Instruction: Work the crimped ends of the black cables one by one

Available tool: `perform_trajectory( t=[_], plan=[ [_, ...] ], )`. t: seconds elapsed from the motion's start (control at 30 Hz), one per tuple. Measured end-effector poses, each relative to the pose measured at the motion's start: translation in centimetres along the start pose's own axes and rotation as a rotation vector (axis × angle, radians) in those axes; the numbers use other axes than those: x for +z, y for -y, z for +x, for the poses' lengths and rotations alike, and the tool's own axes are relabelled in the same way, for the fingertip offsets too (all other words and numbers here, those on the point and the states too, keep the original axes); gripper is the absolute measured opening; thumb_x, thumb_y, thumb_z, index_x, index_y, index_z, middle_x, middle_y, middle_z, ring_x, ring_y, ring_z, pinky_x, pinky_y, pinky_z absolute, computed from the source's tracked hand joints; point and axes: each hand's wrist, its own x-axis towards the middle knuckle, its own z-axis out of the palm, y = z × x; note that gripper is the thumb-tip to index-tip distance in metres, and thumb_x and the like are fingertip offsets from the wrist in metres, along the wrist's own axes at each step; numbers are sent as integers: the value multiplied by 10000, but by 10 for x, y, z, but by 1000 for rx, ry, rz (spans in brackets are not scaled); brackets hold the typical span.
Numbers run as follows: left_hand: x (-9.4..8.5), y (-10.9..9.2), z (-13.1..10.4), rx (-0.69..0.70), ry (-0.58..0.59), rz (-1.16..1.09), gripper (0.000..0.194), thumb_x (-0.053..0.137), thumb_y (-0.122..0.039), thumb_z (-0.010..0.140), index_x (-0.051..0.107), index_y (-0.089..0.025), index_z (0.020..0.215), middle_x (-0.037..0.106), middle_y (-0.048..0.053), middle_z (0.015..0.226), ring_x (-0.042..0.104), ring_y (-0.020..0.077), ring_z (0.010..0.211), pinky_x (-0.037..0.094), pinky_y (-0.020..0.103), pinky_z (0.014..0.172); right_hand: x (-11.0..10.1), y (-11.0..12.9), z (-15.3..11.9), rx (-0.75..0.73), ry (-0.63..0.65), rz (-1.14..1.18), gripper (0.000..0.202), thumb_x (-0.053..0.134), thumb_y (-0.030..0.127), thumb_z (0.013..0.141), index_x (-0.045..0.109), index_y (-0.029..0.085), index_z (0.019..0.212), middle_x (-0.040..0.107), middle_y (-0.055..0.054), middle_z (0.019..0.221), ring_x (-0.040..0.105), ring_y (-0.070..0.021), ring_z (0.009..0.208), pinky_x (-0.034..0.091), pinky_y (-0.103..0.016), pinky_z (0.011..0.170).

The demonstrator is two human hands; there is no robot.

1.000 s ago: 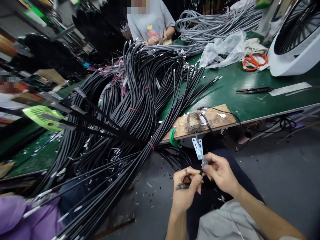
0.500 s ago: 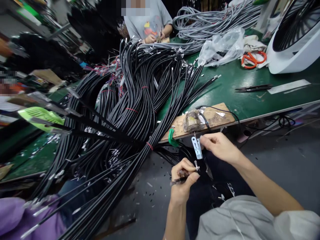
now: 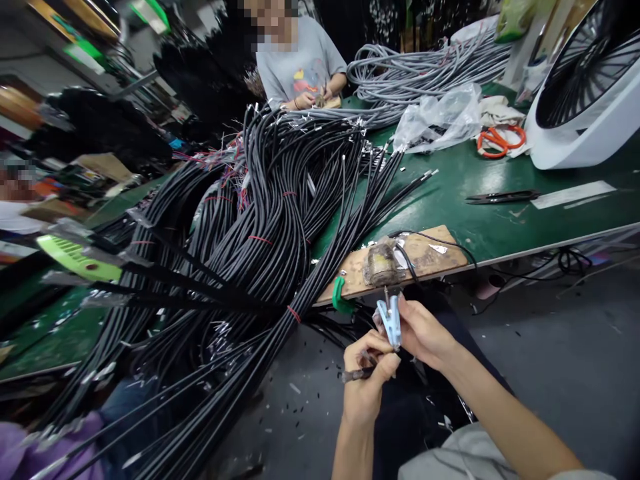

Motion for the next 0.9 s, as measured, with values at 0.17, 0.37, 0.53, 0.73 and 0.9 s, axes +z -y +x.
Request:
perform_trajectory(
  t=[0.17, 0.37, 0.53, 0.73, 0.9],
  plan=[
    [-4, -1, -5, 17, 75, -37, 199, 744, -336, 753, 663, -158, 721, 542, -1, 642, 473, 70, 469, 352, 185, 419, -28, -8, -7, -27, -58, -46, 495, 620, 615, 784, 675, 124, 748, 627, -41, 649, 555, -120, 606, 426, -237, 574],
    [-10, -2, -12, 12, 126, 56, 286, 662, -400, 823, 678, -150, 686, 608, 40, 616, 576, 123, 507, 466, 227, 476, -49, -1, -33, -196, -215, -537, 311, 675, 443, 803, 679, 133, 781, 599, -9, 654, 522, -117, 605, 417, -247, 582],
    [-1, -1, -13, -209, 156, 261, 234, 738, -337, 741, 658, -121, 704, 623, 33, 587, 587, 130, 499, 471, 215, 465, -22, 10, -51, -446, 28, -1039, 167, 738, 324, 768, 692, 163, 771, 635, -30, 731, 554, -173, 743, 450, -296, 675],
    [3, -1, -21, -181, 31, 246, 216, 731, -302, 745, 595, -135, 723, 539, -35, 528, 508, 78, 421, 428, 179, 431, -7, 2, -52, -685, -30, -1157, 222, 591, 144, 862, 611, 168, 643, 584, -22, 650, 497, -163, 678, 422, -315, 654],
    [8, 1, -28, -145, -59, 229, 241, 668, -352, 828, 587, -138, 753, 524, -39, 488, 494, 71, 415, 393, 162, 433, -5, -29, -52, -818, -325, -987, 203, 566, 175, 852, 585, 181, 650, 521, -25, 652, 475, -182, 695, 428, -342, 653]
  ],
)
